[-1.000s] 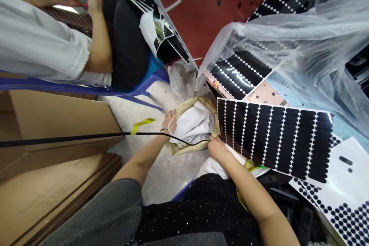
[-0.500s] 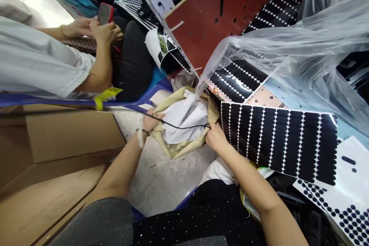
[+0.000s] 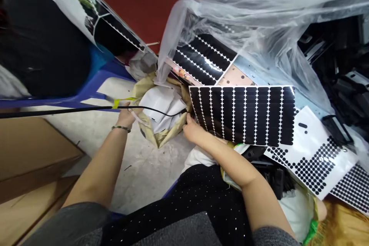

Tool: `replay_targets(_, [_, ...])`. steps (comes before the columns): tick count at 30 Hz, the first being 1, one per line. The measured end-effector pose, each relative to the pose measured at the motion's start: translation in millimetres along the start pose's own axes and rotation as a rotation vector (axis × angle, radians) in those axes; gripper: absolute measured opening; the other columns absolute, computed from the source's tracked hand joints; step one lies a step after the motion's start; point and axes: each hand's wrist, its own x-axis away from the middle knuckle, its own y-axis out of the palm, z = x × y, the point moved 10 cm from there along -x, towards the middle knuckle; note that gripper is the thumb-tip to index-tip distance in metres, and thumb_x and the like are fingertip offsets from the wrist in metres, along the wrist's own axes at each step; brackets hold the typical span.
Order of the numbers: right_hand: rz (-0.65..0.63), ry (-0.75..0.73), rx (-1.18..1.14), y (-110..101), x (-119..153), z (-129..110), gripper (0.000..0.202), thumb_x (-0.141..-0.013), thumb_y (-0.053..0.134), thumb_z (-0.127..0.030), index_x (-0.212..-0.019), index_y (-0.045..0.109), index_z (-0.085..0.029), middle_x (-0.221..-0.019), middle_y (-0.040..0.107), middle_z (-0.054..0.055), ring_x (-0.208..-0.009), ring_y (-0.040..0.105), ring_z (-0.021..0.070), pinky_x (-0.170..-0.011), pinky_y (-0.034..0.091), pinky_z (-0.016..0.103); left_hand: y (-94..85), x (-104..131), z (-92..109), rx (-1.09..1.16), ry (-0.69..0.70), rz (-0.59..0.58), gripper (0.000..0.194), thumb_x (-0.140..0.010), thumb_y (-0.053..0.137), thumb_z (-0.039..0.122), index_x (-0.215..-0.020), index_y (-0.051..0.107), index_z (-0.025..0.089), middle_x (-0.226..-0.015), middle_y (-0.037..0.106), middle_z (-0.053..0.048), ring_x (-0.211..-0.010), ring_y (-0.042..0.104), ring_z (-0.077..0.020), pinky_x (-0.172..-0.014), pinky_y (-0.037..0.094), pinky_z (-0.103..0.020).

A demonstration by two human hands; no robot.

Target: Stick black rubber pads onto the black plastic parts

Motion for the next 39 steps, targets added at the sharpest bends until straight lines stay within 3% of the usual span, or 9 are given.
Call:
replay_targets(4, [0.092,-0.261,-0.097,-27,51,-26,0.024,-0.091,0.057,-0.022,-0.111,0.067,-0.013,-0.147,0.051,0.019,-0.108,0.07,0.0242,-0.095,0.057,0.037,-40.4,39,8,-0.222,-0.008,-0.016,0.015,-0.067,0.071,0.018,-0.075,0.058,0.021,-0.07,0.059,0.001,-0.093,0.064,-0.0297,-0.086,0.052,-0.043])
replay_targets(8, [0.519,-0.453,-0.228,-91,139,-14,0.025,-0.097,0.047,-0.024,-0.116,0.063,-0.018,-0.113,0.072,0.009,-0.103,0.069,0.0175,-0.089,0.059,0.033,-61.3,94,36,-0.365,0.04,-0.106,0.016,-0.068,0.064,0.025,-0.054,0.055,0.024,-0.051,0.05,0.0,-0.065,0.063,-0.0297,-0.064,0.051,-0.04])
replay_targets(12, [1.141,-0.018,-0.194,-136,233,82,0.022,-0.094,0.048,-0.023,-0.111,0.062,-0.022,-0.097,0.069,0.006,-0.086,0.066,0.0169,-0.08,0.058,0.036,33.8,209,116,-0.074,0.544,-0.951,0.024,-0.09,0.047,0.032,-0.081,0.068,0.024,-0.071,0.07,-0.002,-0.058,0.065,-0.0174,-0.052,0.051,-0.026])
replay_targets(14, [1.384,0.285,-0.167,-137,277,136,0.027,-0.089,0.054,-0.028,-0.115,0.06,-0.021,-0.1,0.065,0.008,-0.085,0.063,0.0201,-0.08,0.057,0.041,63.7,261,164,0.119,0.793,-1.12,0.025,-0.094,0.043,0.025,-0.087,0.067,0.022,-0.075,0.071,-0.003,-0.058,0.064,-0.0125,-0.054,0.053,-0.022])
replay_targets(18, [1.446,0.646,-0.28,-118,307,210,0.062,-0.072,0.071,-0.037,-0.127,0.051,-0.017,-0.113,0.06,0.013,-0.099,0.059,0.028,-0.092,0.05,0.052,120.7,295,258,0.248,1.239,-0.911,0.018,-0.092,0.051,0.019,-0.105,0.064,0.02,-0.104,0.07,-0.008,-0.098,0.066,-0.0165,-0.089,0.056,-0.032])
replay_targets(24, [1.298,0.635,-0.665,-91,289,237,0.057,-0.067,0.07,-0.027,-0.121,0.056,-0.021,-0.091,0.066,0.003,-0.082,0.062,0.0225,-0.083,0.052,0.043,239.5,245,366,0.133,1.119,-0.657,0.059,-0.082,0.065,0.03,-0.136,0.045,0.014,-0.147,0.047,-0.02,-0.14,0.042,-0.0293,-0.116,0.034,-0.046])
replay_targets(27, [1.401,0.455,-0.788,-87,295,229,0.044,-0.072,0.066,-0.028,-0.115,0.059,-0.022,-0.073,0.061,-0.004,-0.068,0.057,0.0163,-0.075,0.051,0.035,280.9,246,389,0.009,1.025,-0.813,0.072,-0.08,0.067,0.032,-0.142,0.038,0.009,-0.15,0.043,-0.023,-0.141,0.04,-0.0308,-0.115,0.033,-0.044])
replay_targets(32, [1.375,0.296,-0.889,-73,309,232,0.054,-0.084,0.059,-0.041,-0.133,0.048,-0.021,-0.059,0.051,-0.009,-0.052,0.05,0.0136,-0.06,0.048,0.029,292.8,282,420,-0.023,1.175,-0.855,0.038,-0.084,0.059,0.041,-0.111,0.063,0.014,-0.102,0.07,-0.007,-0.096,0.063,-0.0212,-0.094,0.048,-0.035])
replay_targets(39, [1.422,0.948,-0.204,-78,408,296,0.03,-0.087,0.047,-0.012,-0.11,0.066,-0.015,-0.127,0.06,0.02,-0.119,0.051,0.0329,-0.1,0.042,0.052,340.4,312,413,-0.307,1.35,-0.576,0.02,-0.082,0.061,0.03,-0.096,0.066,0.016,-0.106,0.067,-0.015,-0.103,0.059,-0.031,-0.096,0.043,-0.043])
